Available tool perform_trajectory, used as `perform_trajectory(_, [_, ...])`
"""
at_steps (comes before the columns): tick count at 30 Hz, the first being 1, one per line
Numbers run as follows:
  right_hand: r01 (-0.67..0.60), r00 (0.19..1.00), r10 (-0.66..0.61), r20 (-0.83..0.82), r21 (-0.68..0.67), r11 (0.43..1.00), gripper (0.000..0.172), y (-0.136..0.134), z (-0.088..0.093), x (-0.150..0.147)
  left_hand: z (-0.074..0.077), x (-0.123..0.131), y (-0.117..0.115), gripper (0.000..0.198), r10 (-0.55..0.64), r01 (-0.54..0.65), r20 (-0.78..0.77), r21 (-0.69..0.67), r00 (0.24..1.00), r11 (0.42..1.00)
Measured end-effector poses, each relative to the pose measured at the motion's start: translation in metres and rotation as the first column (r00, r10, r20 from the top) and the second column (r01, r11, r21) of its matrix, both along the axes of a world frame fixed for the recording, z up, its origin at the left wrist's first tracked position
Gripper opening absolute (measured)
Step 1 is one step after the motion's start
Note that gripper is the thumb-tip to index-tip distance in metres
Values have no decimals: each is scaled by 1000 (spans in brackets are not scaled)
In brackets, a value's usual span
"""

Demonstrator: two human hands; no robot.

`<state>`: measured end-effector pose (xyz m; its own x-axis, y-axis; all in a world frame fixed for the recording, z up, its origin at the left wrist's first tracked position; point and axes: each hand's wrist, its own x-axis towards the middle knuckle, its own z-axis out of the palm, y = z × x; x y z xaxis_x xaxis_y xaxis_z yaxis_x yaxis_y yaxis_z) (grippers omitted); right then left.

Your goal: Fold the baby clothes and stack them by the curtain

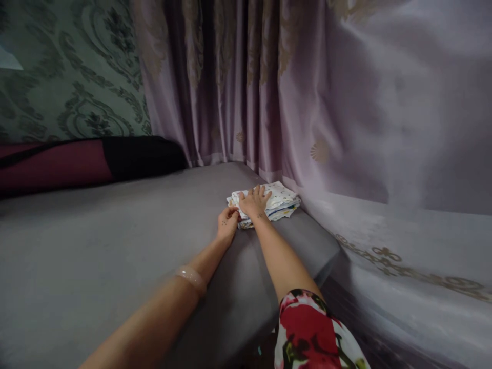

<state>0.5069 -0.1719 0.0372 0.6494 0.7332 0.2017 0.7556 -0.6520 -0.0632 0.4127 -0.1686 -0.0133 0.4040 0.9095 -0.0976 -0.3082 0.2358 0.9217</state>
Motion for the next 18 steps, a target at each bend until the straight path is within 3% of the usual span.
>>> perform_trajectory(5, [11, 1000, -11, 1, -25, 1000, 67, 1, 0, 0, 1, -33, 8, 13, -80, 78, -30, -77, 996, 994])
perform_trajectory(13, [28, 1000, -28, -3, -62, 998, 66, 0, 4, -2, 12, -138, 40, 10, -184, 172, -107, -113, 977, 979])
perform_trajectory(15, [21, 1000, -20, 18, -59, 998, 64, -1, 5, -3, 11, -168, 55, 6, -123, 111, -206, -69, 971, 991])
perform_trajectory(18, [5, 998, -2, 62, -42, 999, 61, -2, 4, -3, 10, -220, 83, 5, 119, -101, -413, 65, 903, 993])
